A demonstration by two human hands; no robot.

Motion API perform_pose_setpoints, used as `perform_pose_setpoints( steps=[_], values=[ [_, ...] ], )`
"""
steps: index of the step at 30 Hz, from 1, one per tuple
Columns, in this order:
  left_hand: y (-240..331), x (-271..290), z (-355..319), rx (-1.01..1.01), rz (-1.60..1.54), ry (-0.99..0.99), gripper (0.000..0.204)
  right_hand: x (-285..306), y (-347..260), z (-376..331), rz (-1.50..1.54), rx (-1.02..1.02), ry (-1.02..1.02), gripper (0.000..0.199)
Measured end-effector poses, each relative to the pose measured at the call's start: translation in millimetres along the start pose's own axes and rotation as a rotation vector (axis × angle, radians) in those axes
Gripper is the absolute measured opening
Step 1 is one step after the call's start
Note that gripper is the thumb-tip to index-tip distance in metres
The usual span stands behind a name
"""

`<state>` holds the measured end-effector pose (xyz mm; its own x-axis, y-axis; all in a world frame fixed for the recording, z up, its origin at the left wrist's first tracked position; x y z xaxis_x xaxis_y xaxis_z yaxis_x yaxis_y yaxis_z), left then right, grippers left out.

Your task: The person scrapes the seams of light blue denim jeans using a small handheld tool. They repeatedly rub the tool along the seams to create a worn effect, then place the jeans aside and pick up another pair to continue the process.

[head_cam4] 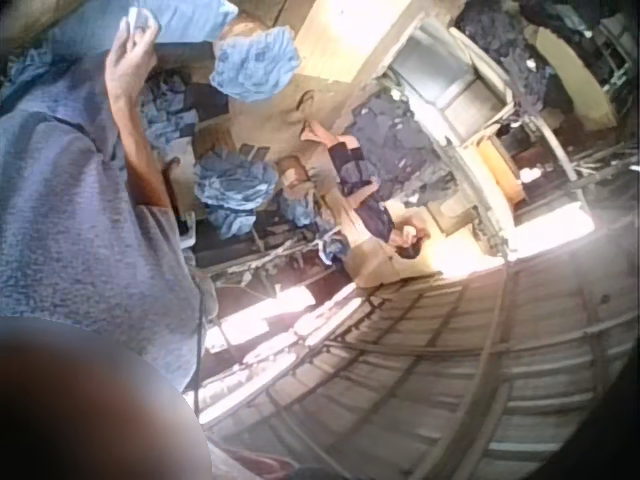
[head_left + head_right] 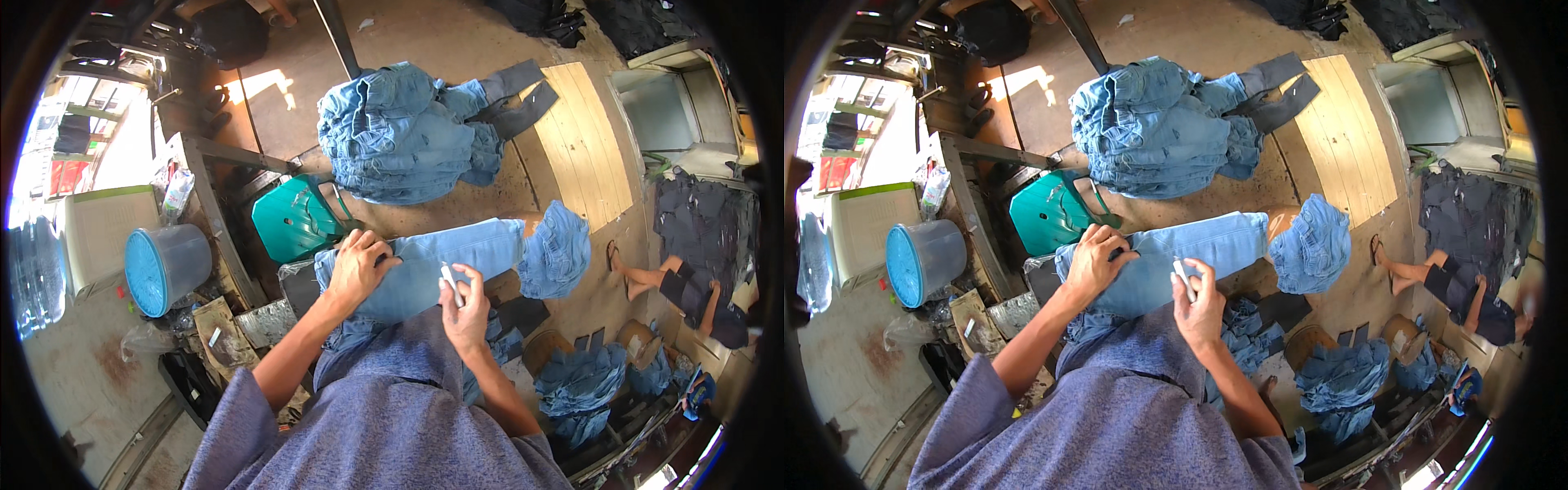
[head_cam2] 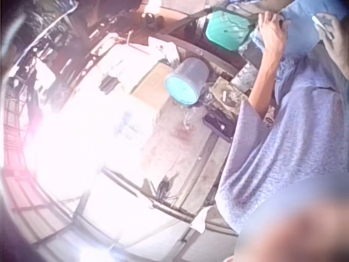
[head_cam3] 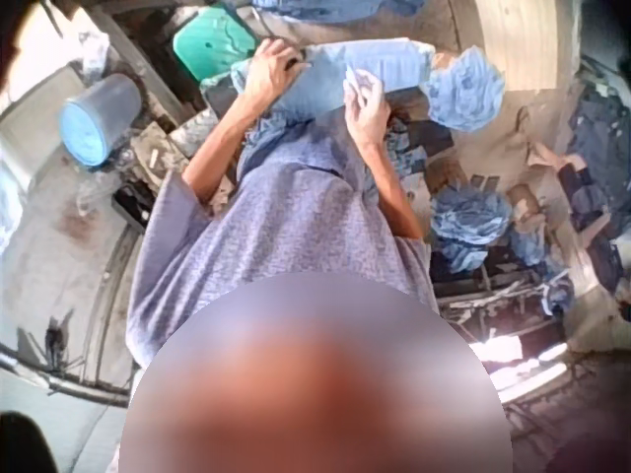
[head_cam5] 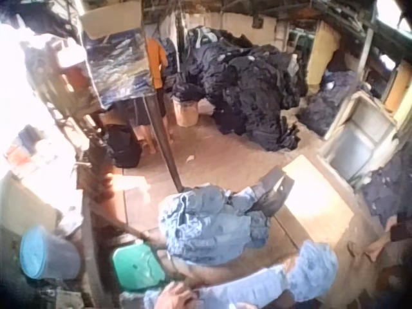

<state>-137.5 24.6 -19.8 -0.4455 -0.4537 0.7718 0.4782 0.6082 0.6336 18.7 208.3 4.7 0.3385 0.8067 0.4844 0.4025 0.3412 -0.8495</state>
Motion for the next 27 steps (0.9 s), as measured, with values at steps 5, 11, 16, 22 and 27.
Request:
perform_pose_setpoints(
  steps=[5,11,16,22,27],
  values=[
    [-31.4,-20.0,8.9,-0.185,0.104,0.062,0.023,-17.0,-17.1,-9.8,-0.027,0.194,0.028,0.025],
    [-59.5,-21.6,33.5,0.039,-0.091,-0.410,0.039,-32.0,-24.1,-10.5,-0.176,0.300,0.059,0.022],
    [-73.0,-14.9,64.2,-0.215,-0.298,-0.629,0.077,-46.8,-34.7,-4.3,-0.264,0.283,0.079,0.019],
    [-56.3,23.5,56.8,-0.134,-0.213,-0.418,0.066,-53.0,-48.1,-2.3,-0.277,0.303,0.063,0.020],
    [-32.7,40.8,8.3,-0.132,0.029,-0.127,0.041,-46.0,-56.0,-12.3,-0.254,0.332,0.043,0.023]
  ],
)
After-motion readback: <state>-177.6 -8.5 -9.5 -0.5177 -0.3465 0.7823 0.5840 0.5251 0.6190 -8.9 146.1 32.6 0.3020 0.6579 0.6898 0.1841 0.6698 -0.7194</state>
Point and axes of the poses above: each hand's wrist, its own z-axis towards the middle knuckle, its own x-axis out of the back of the hand, y = z × x, the point moved 2 cm from there along z, towards the middle knuckle, and after that the axes turned 1 degree about y, right-handed, at the moved point
